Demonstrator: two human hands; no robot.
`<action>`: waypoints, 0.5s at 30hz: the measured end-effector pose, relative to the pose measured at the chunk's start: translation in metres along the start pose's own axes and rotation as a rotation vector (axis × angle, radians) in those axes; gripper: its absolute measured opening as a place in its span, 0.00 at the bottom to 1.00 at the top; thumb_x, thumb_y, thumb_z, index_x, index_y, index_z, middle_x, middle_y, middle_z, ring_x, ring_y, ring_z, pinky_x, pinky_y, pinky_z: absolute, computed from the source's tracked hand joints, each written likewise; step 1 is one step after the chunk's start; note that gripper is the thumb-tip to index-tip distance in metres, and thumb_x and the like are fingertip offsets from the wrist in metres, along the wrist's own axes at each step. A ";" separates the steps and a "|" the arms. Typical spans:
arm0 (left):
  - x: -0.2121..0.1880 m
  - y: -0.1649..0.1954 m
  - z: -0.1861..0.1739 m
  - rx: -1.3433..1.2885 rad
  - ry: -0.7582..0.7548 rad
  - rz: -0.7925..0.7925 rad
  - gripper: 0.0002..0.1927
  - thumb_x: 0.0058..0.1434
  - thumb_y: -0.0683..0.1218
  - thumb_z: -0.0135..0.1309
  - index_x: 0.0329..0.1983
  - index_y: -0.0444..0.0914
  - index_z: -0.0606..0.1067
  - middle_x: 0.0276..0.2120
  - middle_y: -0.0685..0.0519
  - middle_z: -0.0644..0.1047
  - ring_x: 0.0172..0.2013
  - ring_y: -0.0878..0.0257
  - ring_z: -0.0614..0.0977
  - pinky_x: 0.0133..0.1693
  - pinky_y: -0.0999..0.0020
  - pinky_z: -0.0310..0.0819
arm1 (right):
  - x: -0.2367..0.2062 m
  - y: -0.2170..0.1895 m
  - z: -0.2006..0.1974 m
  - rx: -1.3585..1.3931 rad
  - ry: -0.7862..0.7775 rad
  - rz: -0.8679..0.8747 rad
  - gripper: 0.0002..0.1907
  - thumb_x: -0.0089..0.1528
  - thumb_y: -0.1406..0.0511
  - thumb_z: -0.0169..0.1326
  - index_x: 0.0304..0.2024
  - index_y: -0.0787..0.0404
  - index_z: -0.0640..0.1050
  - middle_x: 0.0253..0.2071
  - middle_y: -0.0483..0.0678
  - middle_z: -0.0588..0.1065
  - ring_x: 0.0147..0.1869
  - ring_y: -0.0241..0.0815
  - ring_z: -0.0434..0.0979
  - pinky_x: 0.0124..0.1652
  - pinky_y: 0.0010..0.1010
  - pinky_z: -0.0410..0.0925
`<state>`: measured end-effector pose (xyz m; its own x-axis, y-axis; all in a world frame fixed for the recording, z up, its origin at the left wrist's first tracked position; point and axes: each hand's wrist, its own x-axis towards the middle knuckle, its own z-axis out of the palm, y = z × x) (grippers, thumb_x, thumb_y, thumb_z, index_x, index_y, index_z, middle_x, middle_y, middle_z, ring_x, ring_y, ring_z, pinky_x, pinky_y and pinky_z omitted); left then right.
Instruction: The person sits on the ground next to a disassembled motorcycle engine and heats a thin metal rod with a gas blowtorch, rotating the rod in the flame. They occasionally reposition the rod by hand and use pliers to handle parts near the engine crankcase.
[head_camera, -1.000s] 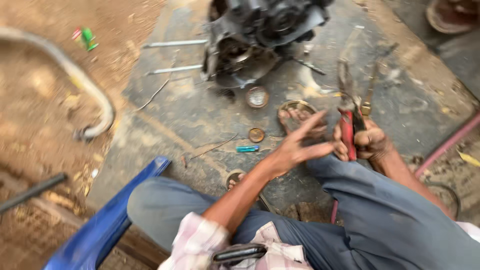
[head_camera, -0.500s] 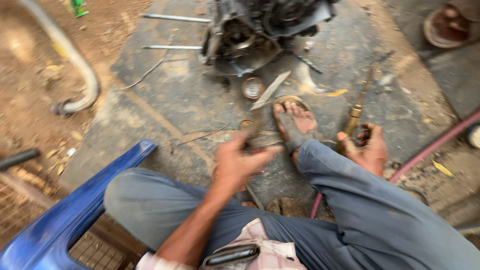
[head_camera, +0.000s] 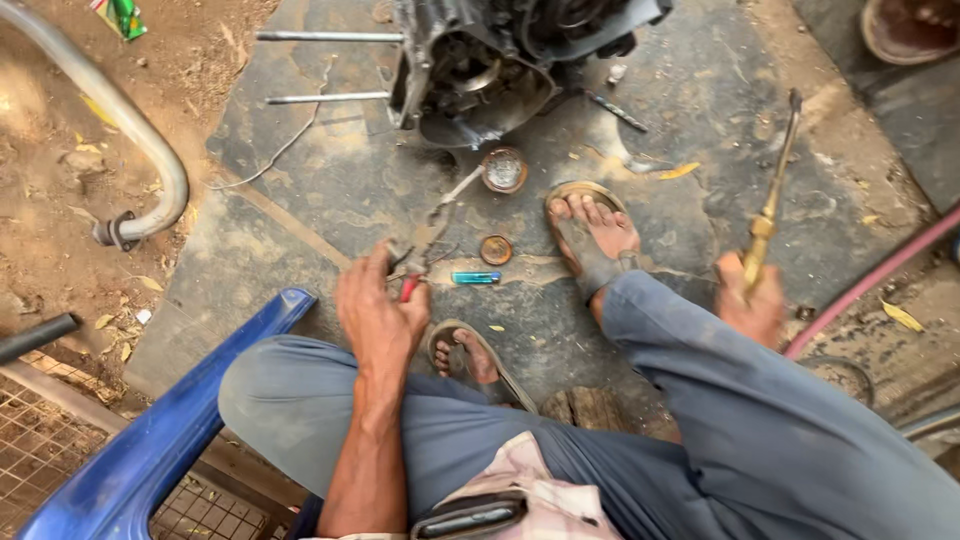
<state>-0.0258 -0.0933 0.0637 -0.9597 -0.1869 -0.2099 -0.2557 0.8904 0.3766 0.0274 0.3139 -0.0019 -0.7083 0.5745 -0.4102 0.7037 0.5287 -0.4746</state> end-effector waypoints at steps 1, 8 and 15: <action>0.001 0.000 0.004 0.026 0.001 -0.012 0.28 0.46 0.43 0.65 0.53 0.35 0.77 0.39 0.43 0.77 0.41 0.45 0.76 0.47 0.50 0.69 | -0.003 -0.005 -0.018 0.007 -0.084 -0.036 0.22 0.71 0.53 0.60 0.44 0.66 0.74 0.32 0.49 0.72 0.37 0.41 0.69 0.38 0.37 0.65; -0.003 0.010 0.025 -0.053 -0.031 0.088 0.28 0.45 0.44 0.65 0.52 0.35 0.77 0.42 0.46 0.79 0.42 0.48 0.77 0.48 0.51 0.69 | 0.001 -0.059 -0.051 0.077 -0.647 -0.028 0.20 0.63 0.54 0.58 0.46 0.64 0.80 0.29 0.42 0.74 0.34 0.31 0.71 0.32 0.31 0.66; 0.001 0.002 0.028 -0.035 0.011 0.059 0.30 0.47 0.43 0.66 0.55 0.34 0.77 0.40 0.45 0.77 0.41 0.49 0.76 0.48 0.52 0.70 | 0.023 -0.079 0.006 -0.187 -0.659 0.015 0.24 0.65 0.49 0.58 0.34 0.65 0.78 0.21 0.48 0.69 0.25 0.40 0.66 0.27 0.39 0.61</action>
<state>-0.0243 -0.0803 0.0387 -0.9744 -0.1392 -0.1767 -0.2025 0.8848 0.4196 -0.0453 0.2813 0.0213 -0.5426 0.1137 -0.8323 0.6699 0.6563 -0.3471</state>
